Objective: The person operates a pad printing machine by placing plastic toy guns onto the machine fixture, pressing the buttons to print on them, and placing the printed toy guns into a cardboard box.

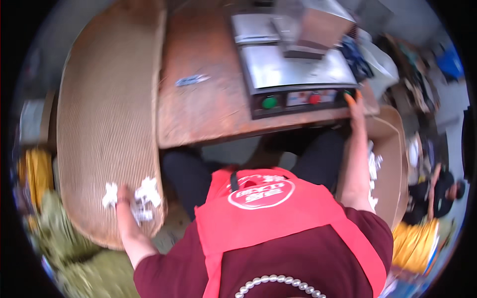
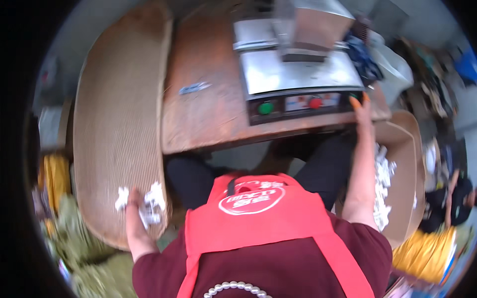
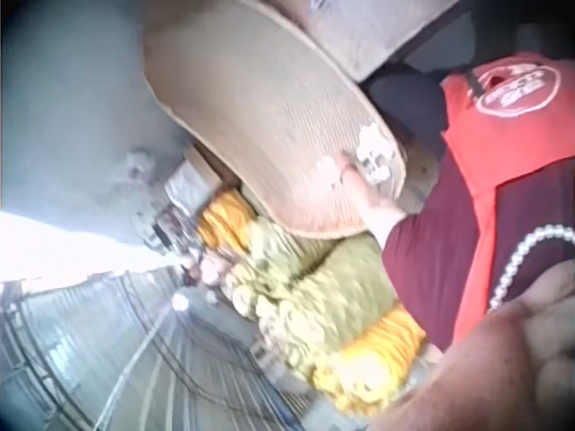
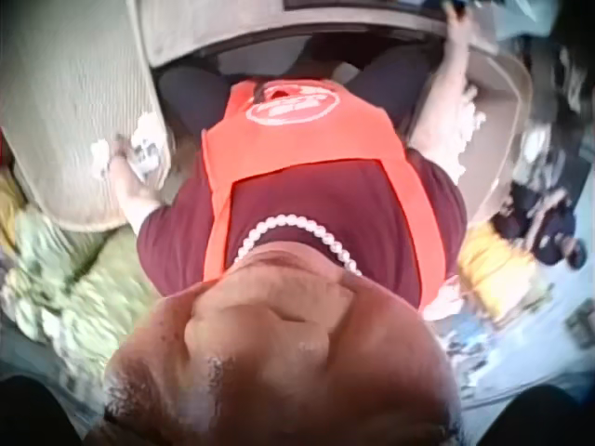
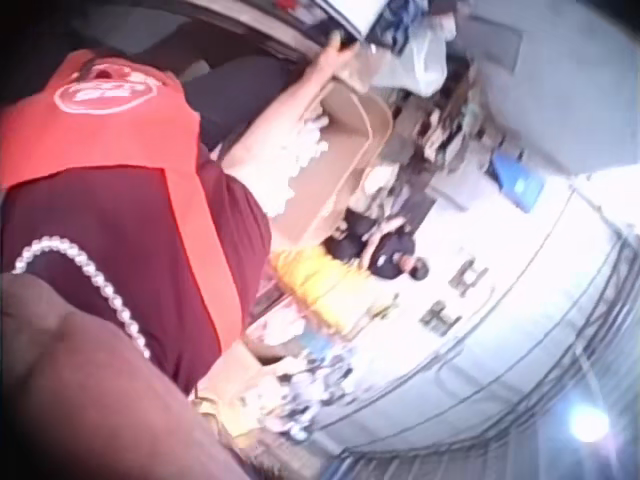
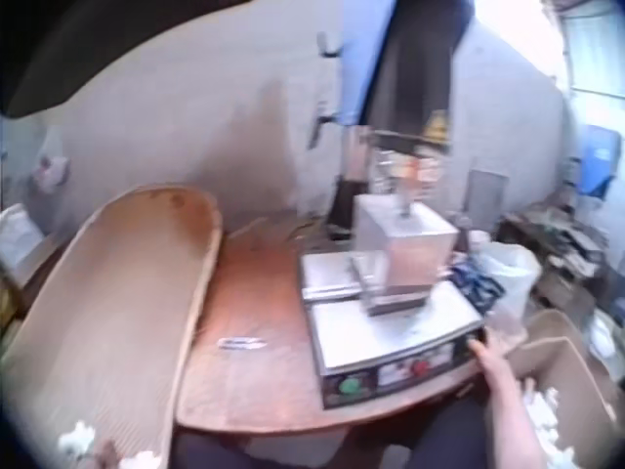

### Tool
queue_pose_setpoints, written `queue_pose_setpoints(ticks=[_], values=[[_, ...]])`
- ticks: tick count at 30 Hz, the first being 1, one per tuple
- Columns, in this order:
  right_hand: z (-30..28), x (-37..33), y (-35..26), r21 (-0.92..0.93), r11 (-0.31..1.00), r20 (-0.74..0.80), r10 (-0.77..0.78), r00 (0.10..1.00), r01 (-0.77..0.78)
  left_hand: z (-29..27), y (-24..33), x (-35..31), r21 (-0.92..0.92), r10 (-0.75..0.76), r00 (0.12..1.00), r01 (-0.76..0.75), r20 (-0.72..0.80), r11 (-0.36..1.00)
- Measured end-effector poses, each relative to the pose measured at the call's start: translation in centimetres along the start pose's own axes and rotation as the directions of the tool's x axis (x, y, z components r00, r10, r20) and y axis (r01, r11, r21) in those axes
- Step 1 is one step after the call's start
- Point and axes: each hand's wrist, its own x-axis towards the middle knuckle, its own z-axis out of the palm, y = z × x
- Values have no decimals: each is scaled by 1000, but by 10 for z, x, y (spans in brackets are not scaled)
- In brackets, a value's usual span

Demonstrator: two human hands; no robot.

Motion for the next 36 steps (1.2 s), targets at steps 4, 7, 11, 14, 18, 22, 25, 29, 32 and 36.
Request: queue_pose_setpoints(ticks=[4, 7, 11, 14, 18, 22, 25, 29, 32, 36], values=[[27, 5, -22, -267, 910, -211, -376, 902, 317, 20, -36, -6, -394, -21, 922, -144, -386, 908], [-17, 8, -48, -176, 933, -138, -340, 930, 314, -37, 14, -22, -578, -207, 858, -123, -471, 806], [-17, 53, -50, -249, 953, -175, -221, 959, 174, -42, -42, -31, -437, -408, 773, 190, -486, 879], [32, 129, -12, -134, 940, -17, -319, 948, 314, 12, -135, -56, -345, -430, 721, 274, -544, 898], [45, 118, -52, -215, 927, 47, -306, 951, 308, 3, -135, -11, -210, -330, 757, 255, -565, 944], [21, 153, -34, -607, 577, 262, -503, 823, 546, -4, -109, 60, -88, -245, 859, 230, -450, 969], [103, 108, -87, -817, 423, 301, -266, 916, 392, -6, -126, 55, 13, -202, 934, 216, -296, 976], [122, 103, -68, -33, 911, 14, -410, 912, 410, -41, -136, 60, 125, -93, 990, 106, -108, 986], [127, 75, -134, -101, 917, 41, -385, 922, 387, -69, -145, 40, 51, -34, 998, 37, -61, 998], [118, 92, -128, -189, 793, 0, -590, 808, 579, -126, -77, 46, -585, -130, 879, -188, -458, 789]])
